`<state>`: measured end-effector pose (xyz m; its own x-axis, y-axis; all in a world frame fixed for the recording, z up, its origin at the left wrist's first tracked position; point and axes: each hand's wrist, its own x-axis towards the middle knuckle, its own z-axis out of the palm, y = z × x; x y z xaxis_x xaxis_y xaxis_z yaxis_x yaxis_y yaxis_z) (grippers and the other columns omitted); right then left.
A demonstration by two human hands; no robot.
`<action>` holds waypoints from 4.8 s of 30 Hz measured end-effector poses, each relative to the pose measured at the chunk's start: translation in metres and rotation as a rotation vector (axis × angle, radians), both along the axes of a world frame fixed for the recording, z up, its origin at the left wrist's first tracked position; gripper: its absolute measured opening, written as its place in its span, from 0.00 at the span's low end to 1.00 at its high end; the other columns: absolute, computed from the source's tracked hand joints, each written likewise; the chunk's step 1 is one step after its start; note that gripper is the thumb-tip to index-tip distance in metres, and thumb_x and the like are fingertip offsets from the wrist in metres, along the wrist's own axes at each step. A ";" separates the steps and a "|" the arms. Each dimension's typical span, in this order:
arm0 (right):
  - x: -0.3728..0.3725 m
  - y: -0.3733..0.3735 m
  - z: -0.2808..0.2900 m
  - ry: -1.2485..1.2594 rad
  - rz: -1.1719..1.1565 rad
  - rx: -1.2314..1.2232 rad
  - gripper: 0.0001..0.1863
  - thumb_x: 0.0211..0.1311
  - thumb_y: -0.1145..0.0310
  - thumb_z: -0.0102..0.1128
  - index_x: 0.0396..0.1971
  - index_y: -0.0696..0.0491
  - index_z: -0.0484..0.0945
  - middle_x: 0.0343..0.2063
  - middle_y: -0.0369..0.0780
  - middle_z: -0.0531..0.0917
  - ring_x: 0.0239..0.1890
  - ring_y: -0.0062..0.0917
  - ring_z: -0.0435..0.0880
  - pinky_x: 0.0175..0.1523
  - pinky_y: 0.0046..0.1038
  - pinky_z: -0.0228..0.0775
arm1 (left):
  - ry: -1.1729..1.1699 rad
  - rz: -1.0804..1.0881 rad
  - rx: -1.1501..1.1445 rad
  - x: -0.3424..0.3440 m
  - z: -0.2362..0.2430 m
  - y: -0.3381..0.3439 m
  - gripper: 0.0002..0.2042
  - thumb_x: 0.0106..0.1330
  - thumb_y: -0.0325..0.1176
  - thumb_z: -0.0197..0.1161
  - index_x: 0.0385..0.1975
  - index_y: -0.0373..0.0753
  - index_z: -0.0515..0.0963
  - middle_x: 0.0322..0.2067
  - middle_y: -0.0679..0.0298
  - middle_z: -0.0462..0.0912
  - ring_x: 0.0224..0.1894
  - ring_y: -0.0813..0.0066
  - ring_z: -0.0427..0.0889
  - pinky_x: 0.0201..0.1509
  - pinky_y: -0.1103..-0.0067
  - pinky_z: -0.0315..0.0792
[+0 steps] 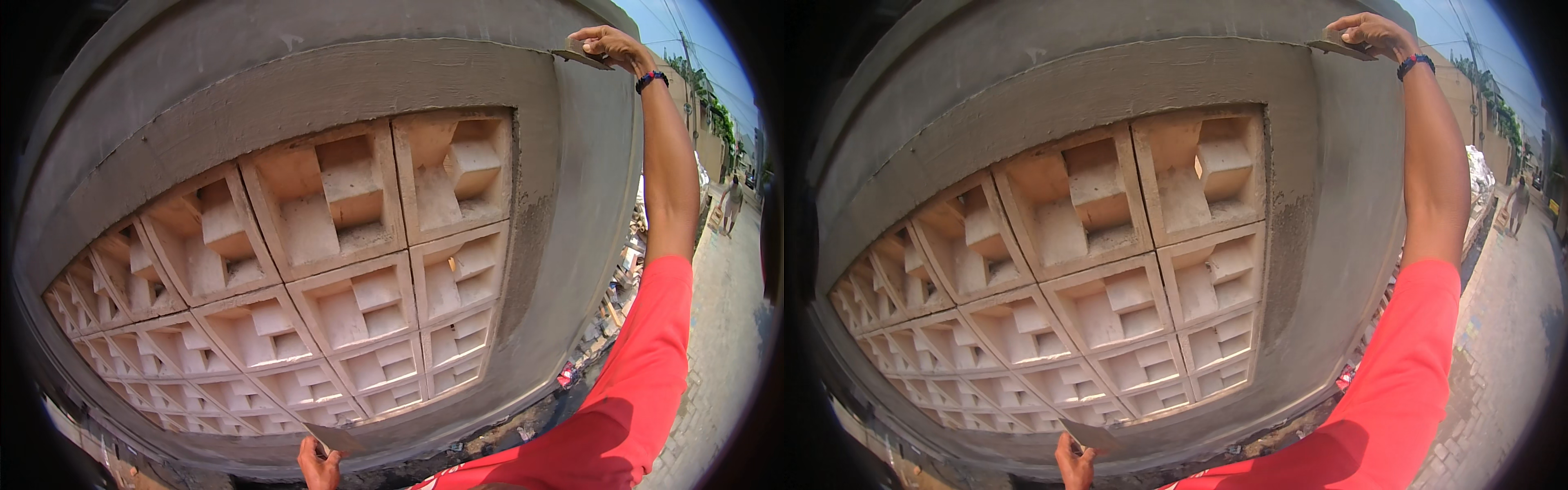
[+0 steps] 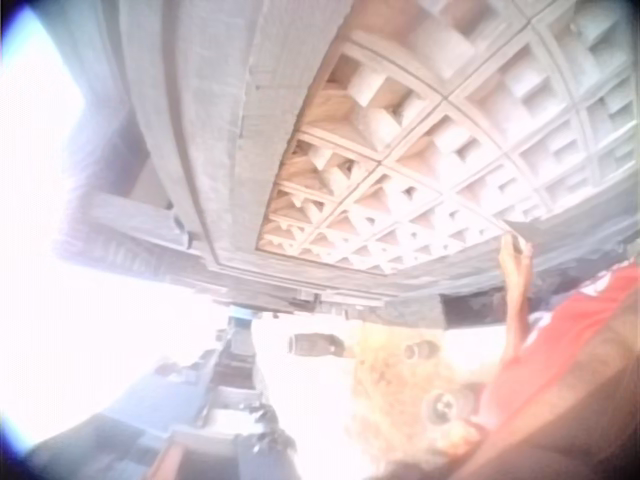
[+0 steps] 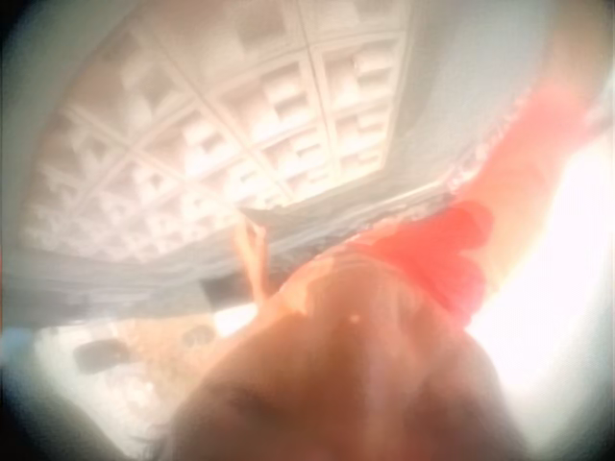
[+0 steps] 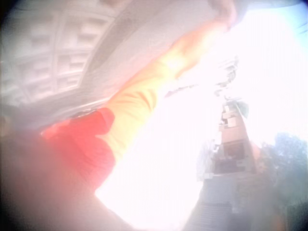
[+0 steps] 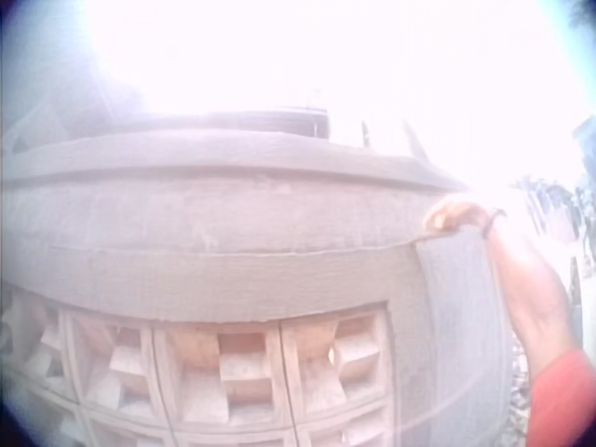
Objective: The person applies and smooths wet plaster onto a decorative lattice wall using a trowel and a smaller finishing tool. They repeatedly scoop material from a bucket and spread it over the wall surface, working methodically across the visible area.
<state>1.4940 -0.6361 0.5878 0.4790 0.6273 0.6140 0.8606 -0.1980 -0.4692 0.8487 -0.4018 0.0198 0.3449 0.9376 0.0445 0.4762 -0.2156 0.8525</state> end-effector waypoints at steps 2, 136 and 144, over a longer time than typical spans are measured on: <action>0.013 -0.011 -0.016 0.061 0.110 0.092 0.24 0.61 0.61 0.66 0.57 0.50 0.76 0.42 0.32 0.82 0.44 0.19 0.80 0.51 0.27 0.74 | 0.111 0.022 0.039 -0.001 -0.002 0.002 0.30 0.63 0.40 0.67 0.62 0.32 0.69 0.61 0.44 0.70 0.64 0.49 0.67 0.69 0.60 0.59; -0.075 0.050 -0.338 0.764 0.745 0.917 0.21 0.72 0.68 0.53 0.60 0.61 0.66 0.46 0.39 0.82 0.44 0.22 0.84 0.50 0.26 0.79 | -0.401 -0.316 -0.045 0.103 -0.003 -0.016 0.13 0.54 0.21 0.65 0.41 0.34 0.76 0.33 0.68 0.76 0.33 0.79 0.76 0.38 0.80 0.72; -0.072 0.051 -0.343 0.537 0.451 0.917 0.20 0.65 0.72 0.59 0.54 0.63 0.70 0.44 0.41 0.82 0.42 0.23 0.84 0.43 0.28 0.83 | -0.376 -0.349 -0.063 0.099 0.003 -0.004 0.13 0.55 0.22 0.65 0.41 0.33 0.76 0.37 0.66 0.76 0.38 0.79 0.77 0.43 0.80 0.73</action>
